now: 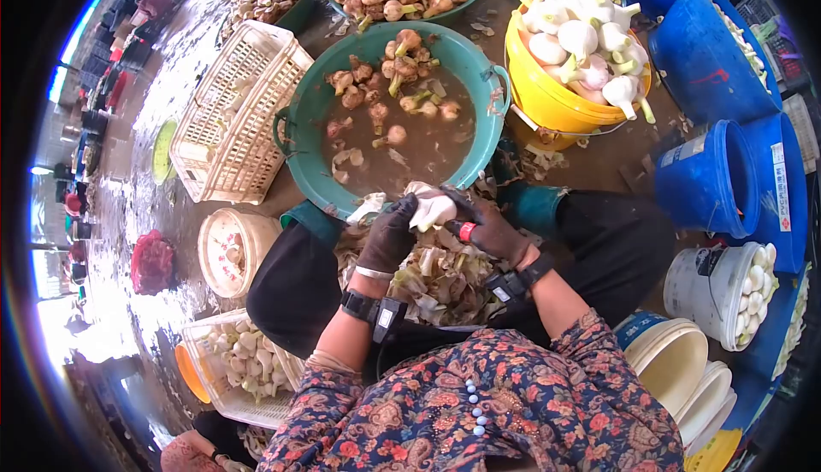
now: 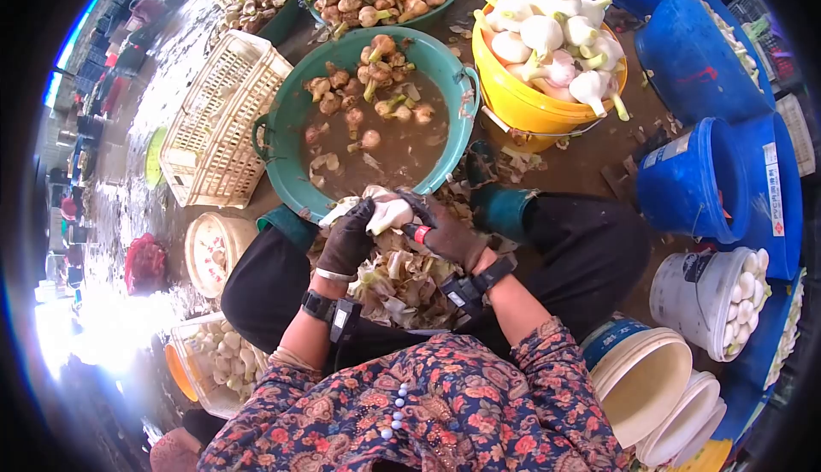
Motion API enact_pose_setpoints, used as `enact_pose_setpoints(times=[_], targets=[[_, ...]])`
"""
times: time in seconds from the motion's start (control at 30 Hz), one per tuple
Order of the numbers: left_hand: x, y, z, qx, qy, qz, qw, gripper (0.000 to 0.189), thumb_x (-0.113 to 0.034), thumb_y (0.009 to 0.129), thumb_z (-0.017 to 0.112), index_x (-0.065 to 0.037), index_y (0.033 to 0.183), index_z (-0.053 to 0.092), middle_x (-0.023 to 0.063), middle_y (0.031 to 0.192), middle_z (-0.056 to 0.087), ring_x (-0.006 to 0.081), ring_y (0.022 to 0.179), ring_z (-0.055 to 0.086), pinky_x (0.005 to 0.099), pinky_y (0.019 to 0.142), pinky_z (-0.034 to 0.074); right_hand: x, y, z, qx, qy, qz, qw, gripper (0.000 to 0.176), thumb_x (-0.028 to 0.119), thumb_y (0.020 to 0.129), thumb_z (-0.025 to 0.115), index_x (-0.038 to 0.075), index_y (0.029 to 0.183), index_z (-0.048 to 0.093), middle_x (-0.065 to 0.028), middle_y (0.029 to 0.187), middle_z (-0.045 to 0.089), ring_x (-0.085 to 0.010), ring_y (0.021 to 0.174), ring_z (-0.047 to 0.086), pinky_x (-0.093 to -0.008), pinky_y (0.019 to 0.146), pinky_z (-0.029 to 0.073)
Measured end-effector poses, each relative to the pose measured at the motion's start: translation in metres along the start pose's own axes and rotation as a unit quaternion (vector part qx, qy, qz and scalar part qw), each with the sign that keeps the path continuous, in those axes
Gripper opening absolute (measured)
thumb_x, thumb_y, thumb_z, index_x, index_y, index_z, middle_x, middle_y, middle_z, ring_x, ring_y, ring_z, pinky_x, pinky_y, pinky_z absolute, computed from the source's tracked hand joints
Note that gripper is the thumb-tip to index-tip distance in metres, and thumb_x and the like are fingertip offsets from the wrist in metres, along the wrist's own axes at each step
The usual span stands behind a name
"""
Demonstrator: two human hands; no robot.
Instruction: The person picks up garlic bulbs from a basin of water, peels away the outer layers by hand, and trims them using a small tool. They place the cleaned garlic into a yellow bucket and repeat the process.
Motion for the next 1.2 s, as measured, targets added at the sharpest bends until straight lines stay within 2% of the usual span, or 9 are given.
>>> enact_pose_setpoints(times=[0.17,0.3,0.37,0.43,0.57,0.63,0.87,1.03,1.2], targets=[[0.018,0.000,-0.014,-0.019,0.093,-0.002,0.996,0.032,-0.027,0.092,0.052,-0.001,0.108,0.060,0.0014,0.097,0.064,0.0078,0.084,0.057,0.0217,0.073,0.045,0.016,-0.007,0.012,-0.129,-0.579,-0.169,0.787,0.035,0.018,0.066,0.068,0.006,0.099,0.063,-0.0159,0.103,0.054,-0.0334,0.096,0.051,-0.0411,0.084,0.043],[0.018,-0.005,-0.010,-0.068,-0.144,-0.113,0.981,0.030,-0.028,0.090,0.055,-0.003,0.105,0.063,-0.0012,0.092,0.063,0.0049,0.077,0.055,0.0199,0.065,0.043,-0.002,0.002,-0.007,-0.242,-0.372,-0.221,0.868,0.019,0.018,0.073,0.066,0.006,0.088,0.063,-0.0097,0.084,0.060,-0.0240,0.074,0.058,-0.0330,0.062,0.045],[0.021,-0.017,-0.027,-0.054,-0.139,-0.104,0.983,0.027,-0.026,0.088,0.059,-0.004,0.103,0.063,-0.0010,0.090,0.063,0.0051,0.076,0.055,0.0211,0.065,0.044,-0.058,-0.002,-0.051,-0.348,0.152,0.082,0.921,0.019,0.027,0.082,0.064,0.009,0.083,0.063,-0.0016,0.068,0.058,-0.0126,0.057,0.054,-0.0258,0.050,0.041],[0.032,-0.026,-0.025,0.154,-0.177,-0.069,0.970,0.025,-0.023,0.085,0.064,-0.004,0.102,0.063,0.0000,0.089,0.064,0.0068,0.078,0.057,0.0223,0.069,0.046,-0.083,-0.002,-0.066,-0.327,0.245,0.131,0.903,0.023,0.036,0.089,0.055,0.014,0.090,0.062,0.0073,0.065,0.056,-0.0029,0.052,0.048,-0.0183,0.045,0.034],[0.004,-0.036,0.003,0.320,0.268,-0.141,0.898,0.052,-0.024,0.070,0.077,0.001,0.112,0.058,0.0113,0.096,0.066,0.0190,0.085,0.063,0.0317,0.079,0.049,-0.071,-0.011,-0.066,-0.378,0.295,0.168,0.861,0.027,0.040,0.087,0.058,0.013,0.083,0.062,0.0104,0.059,0.047,-0.0025,0.046,0.035,-0.0186,0.043,0.029],[0.012,-0.008,-0.014,0.156,0.464,-0.080,0.868,0.064,-0.027,0.069,0.078,0.000,0.120,0.052,0.0137,0.105,0.064,0.0216,0.091,0.063,0.0346,0.080,0.049,-0.051,-0.006,-0.060,-0.368,0.135,0.170,0.904,0.026,0.036,0.081,0.066,0.012,0.073,0.061,0.0047,0.060,0.051,-0.0053,0.048,0.043,-0.0229,0.042,0.030],[0.036,0.058,-0.047,0.014,-0.034,-0.242,0.970,0.029,-0.019,0.083,0.066,0.001,0.103,0.060,0.0035,0.093,0.063,0.0116,0.081,0.059,0.0257,0.072,0.049,-0.063,0.011,-0.034,-0.315,0.259,0.216,0.887,0.040,0.046,0.083,0.060,0.006,0.085,0.061,-0.0006,0.069,0.058,-0.0084,0.053,0.053,-0.0225,0.046,0.043],[-0.052,0.123,-0.177,-0.150,-0.472,0.188,0.848,0.041,-0.033,0.094,0.046,0.001,0.115,0.048,0.0081,0.101,0.059,0.0163,0.091,0.057,0.0256,0.073,0.048,-0.078,0.009,-0.053,-0.323,0.254,0.219,0.885,0.042,0.048,0.085,0.057,0.006,0.085,0.060,-0.0023,0.069,0.059,-0.0098,0.055,0.055,-0.0224,0.050,0.045],[-0.006,0.191,-0.173,-0.187,0.171,0.027,0.967,0.031,-0.027,0.084,0.061,-0.002,0.100,0.057,0.0088,0.090,0.062,0.0179,0.080,0.058,0.0295,0.074,0.048,-0.097,0.010,-0.055,-0.322,0.144,0.174,0.919,0.036,0.042,0.088,0.053,0.006,0.090,0.058,-0.0006,0.074,0.059,-0.0084,0.062,0.056,-0.0225,0.055,0.046]])
Point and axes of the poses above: each hand's wrist, its own y-axis towards the middle knuckle, its own z-axis out of the palm, x = y × z, the point moved 6 cm from there along y, towards the middle knuckle
